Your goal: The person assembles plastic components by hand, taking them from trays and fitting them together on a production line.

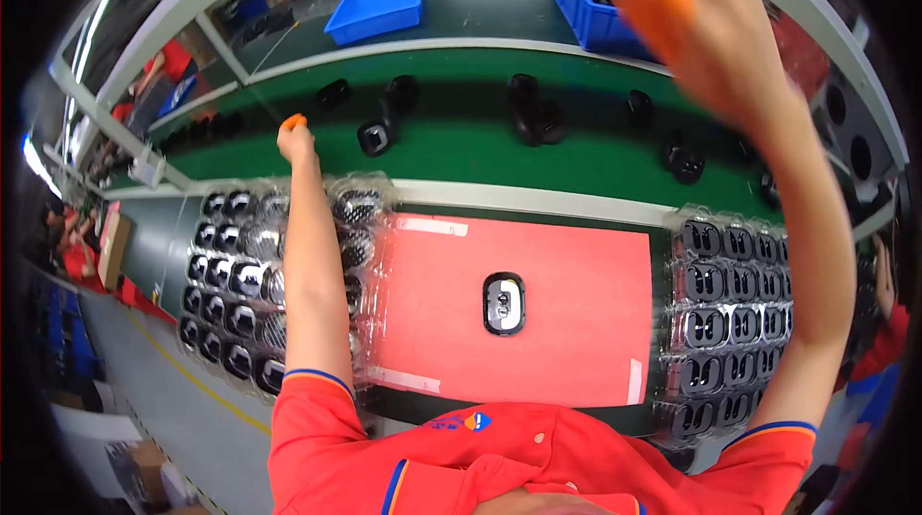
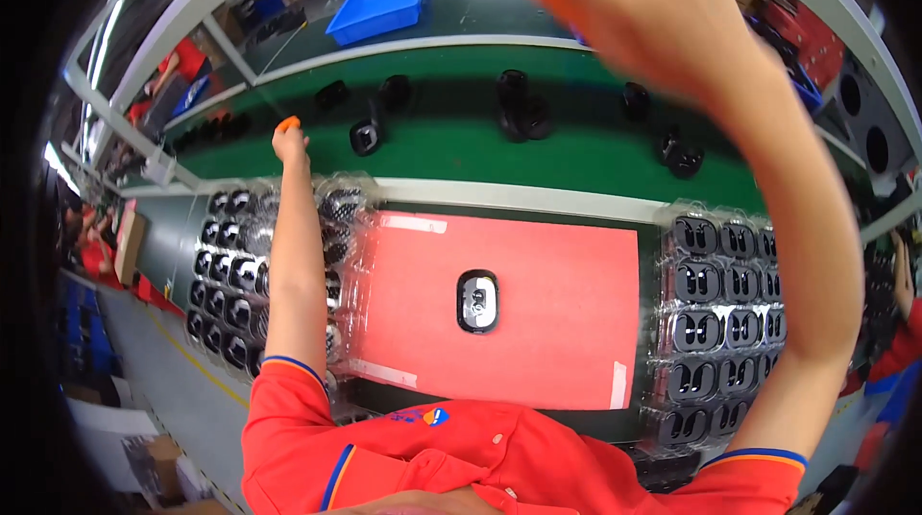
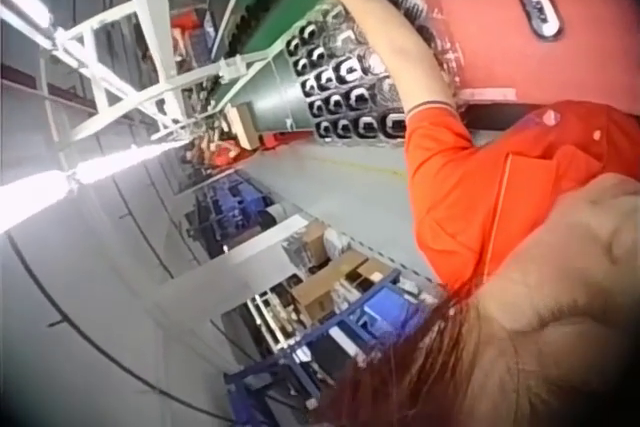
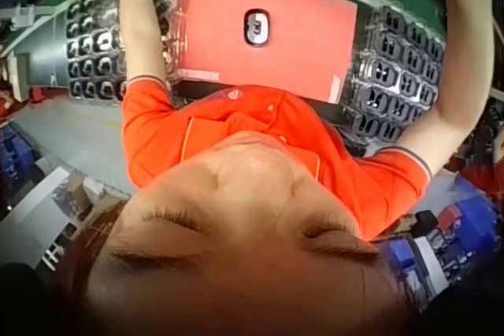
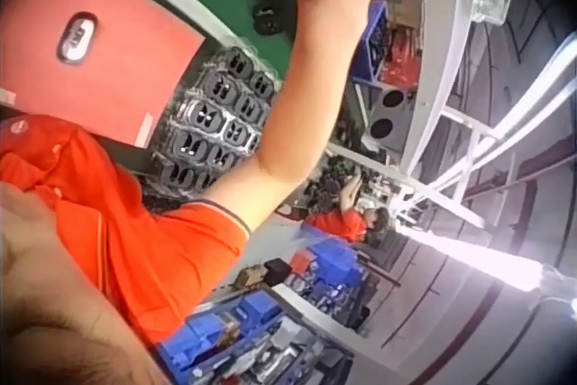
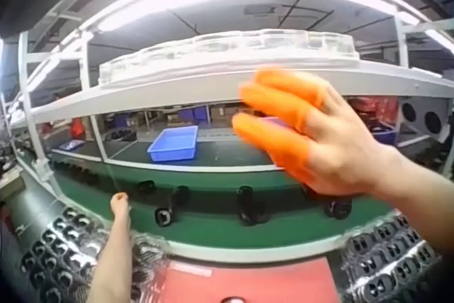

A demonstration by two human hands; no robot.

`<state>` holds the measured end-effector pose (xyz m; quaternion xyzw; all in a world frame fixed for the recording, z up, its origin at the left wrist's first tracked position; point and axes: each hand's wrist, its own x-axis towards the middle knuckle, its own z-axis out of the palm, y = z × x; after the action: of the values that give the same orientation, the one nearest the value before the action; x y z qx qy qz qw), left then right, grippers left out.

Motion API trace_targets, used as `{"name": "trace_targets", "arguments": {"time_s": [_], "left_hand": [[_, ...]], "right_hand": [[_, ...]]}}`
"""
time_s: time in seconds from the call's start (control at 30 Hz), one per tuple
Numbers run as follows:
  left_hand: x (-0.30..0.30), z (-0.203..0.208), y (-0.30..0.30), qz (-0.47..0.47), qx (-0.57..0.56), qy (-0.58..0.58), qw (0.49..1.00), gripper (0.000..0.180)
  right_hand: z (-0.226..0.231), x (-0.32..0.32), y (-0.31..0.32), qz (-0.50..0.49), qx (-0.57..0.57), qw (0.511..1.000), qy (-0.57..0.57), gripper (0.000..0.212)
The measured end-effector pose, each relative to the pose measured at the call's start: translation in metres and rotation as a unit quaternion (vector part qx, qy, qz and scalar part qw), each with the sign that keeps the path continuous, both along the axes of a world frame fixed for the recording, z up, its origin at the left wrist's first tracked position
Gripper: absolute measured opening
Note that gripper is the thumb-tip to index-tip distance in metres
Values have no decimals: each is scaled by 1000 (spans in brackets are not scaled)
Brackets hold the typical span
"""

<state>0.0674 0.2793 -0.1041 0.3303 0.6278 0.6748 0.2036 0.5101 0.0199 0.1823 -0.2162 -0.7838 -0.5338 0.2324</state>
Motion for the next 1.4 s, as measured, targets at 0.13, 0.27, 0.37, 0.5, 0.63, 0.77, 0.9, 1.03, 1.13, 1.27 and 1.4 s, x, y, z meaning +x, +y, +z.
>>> {"name": "trace_targets", "arguments": {"time_s": [0.13, 0.27, 0.37, 0.5, 0.63, 0.77, 0.9, 1.03, 1.13, 1.27, 1.4], "left_hand": [[-36, 7, 5, 18, -15, 92, 995, 21], [-1, 8, 13, -28, -140, 294, 945, 40], [27, 16, 15, -101, -194, 428, 877, 51], [24, 16, 38, -146, -247, 592, 753, 58], [25, 13, 62, -169, -318, 633, 685, 58], [27, -2, 72, -141, -305, 663, 669, 62], [32, -21, 86, -128, -316, 625, 703, 66], [26, -28, 92, -133, -318, 627, 699, 68], [7, -30, 98, -152, -276, 646, 695, 67], [51, -7, 69, -117, -318, 690, 640, 66], [61, 3, 63, -110, -327, 694, 632, 69]], "right_hand": [[-101, 44, -53, -72, -456, 887, -36, 52], [-174, 143, -85, -288, -569, 758, 140, 62], [-224, 177, -108, -324, -572, 702, 274, 70], [-245, 176, -110, -276, -473, 768, 332, 65], [-245, 179, -109, -269, -476, 753, 367, 58], [-239, 175, -108, -272, -483, 746, 369, 56], [-241, 174, -106, -286, -485, 737, 373, 57], [-239, 172, -105, -291, -479, 737, 378, 58], [-240, 170, -103, -283, -482, 736, 383, 58], [-240, 172, -104, -289, -482, 734, 381, 57], [-240, 173, -104, -290, -482, 734, 381, 57]]}}
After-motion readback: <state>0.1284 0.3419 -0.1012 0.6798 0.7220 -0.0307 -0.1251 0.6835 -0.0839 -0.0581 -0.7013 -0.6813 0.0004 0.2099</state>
